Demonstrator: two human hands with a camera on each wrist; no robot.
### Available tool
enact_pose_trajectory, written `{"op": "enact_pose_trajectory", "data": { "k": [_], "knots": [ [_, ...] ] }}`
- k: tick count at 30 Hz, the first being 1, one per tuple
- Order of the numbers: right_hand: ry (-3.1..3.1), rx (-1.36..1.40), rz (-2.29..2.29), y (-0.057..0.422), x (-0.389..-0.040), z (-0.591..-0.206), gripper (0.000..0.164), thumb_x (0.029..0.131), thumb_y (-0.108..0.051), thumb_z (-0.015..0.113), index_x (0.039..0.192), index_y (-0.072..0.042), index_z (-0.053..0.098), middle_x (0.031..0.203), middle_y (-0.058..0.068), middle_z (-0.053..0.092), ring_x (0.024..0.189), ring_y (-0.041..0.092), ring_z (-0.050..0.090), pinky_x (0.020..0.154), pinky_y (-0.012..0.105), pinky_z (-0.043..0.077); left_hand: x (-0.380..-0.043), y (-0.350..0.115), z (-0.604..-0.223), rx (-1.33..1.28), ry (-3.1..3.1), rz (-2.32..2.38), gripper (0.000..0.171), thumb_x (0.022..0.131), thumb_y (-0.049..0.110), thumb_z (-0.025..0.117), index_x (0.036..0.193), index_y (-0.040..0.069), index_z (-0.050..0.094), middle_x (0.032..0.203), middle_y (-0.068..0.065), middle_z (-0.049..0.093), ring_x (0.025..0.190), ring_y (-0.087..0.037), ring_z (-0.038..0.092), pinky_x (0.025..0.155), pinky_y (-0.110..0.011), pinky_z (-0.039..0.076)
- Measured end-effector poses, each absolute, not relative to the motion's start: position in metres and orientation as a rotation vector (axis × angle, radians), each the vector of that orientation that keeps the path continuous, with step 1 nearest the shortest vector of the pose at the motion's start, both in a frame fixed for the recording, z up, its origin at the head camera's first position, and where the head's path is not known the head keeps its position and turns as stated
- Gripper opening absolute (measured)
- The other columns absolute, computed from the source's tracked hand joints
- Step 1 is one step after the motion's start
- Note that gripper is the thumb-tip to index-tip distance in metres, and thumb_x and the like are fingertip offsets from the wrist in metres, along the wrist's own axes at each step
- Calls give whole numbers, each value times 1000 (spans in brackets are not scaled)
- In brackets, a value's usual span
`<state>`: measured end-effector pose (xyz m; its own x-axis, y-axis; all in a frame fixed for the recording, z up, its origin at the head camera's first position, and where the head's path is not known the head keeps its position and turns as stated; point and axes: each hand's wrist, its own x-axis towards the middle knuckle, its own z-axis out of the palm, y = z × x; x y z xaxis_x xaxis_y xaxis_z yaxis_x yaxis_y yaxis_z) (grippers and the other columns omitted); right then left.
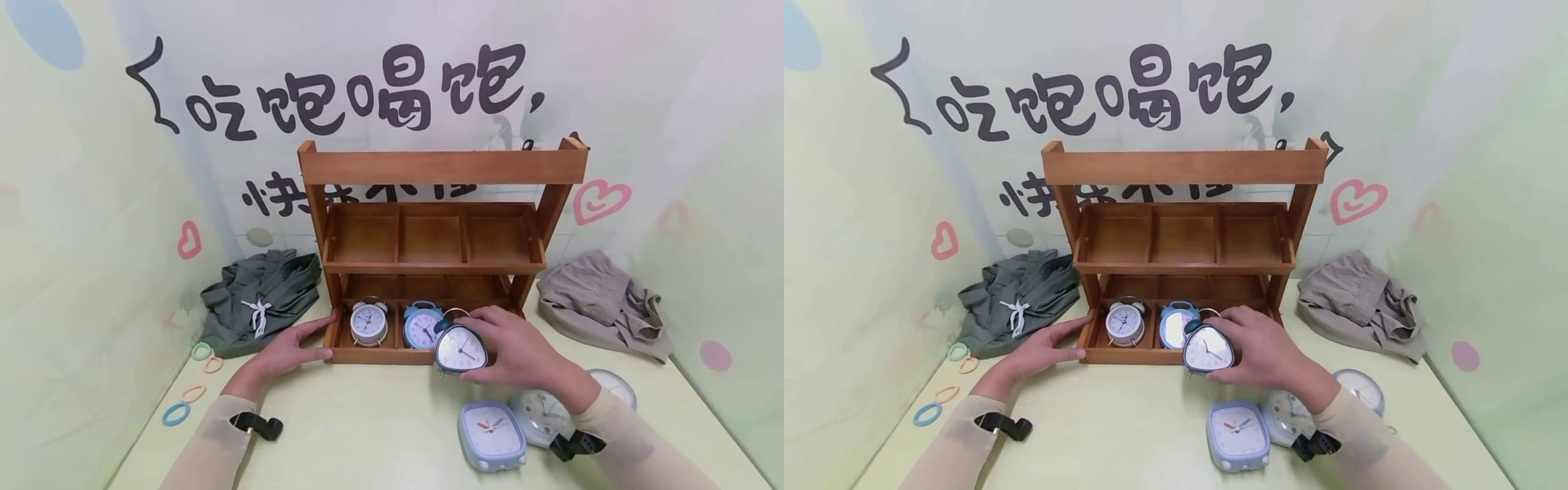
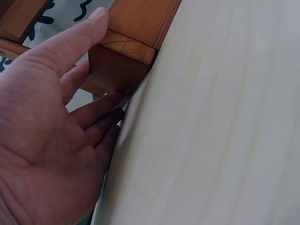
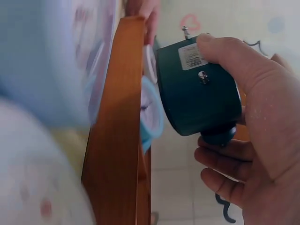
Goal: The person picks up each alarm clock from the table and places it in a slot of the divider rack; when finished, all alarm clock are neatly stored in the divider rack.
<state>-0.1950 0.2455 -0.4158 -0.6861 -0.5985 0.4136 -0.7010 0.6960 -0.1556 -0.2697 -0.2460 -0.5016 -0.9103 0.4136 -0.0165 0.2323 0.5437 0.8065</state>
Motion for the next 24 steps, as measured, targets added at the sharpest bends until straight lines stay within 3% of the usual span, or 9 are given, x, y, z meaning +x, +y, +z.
{"op": "enact_pose_trajectory", "data": {
  "k": [16,24],
  "knots": [
    [-2692,889,352,290,-237,-415,80,78,-61,98,140,-16,75,126,11,70,107,29,68,85,49,63,-271,-246,-501,548,2548,1333,83,96,51,88,169,36,51,178,-7,39,167,-38,28,133,-65,23],
    [-2745,870,301,302,-254,-423,80,81,-64,95,140,-14,74,127,12,72,111,33,68,93,58,60,-270,-248,-502,537,2552,1328,84,95,52,88,168,36,51,178,-7,39,167,-39,28,133,-65,23]
  ]
}}
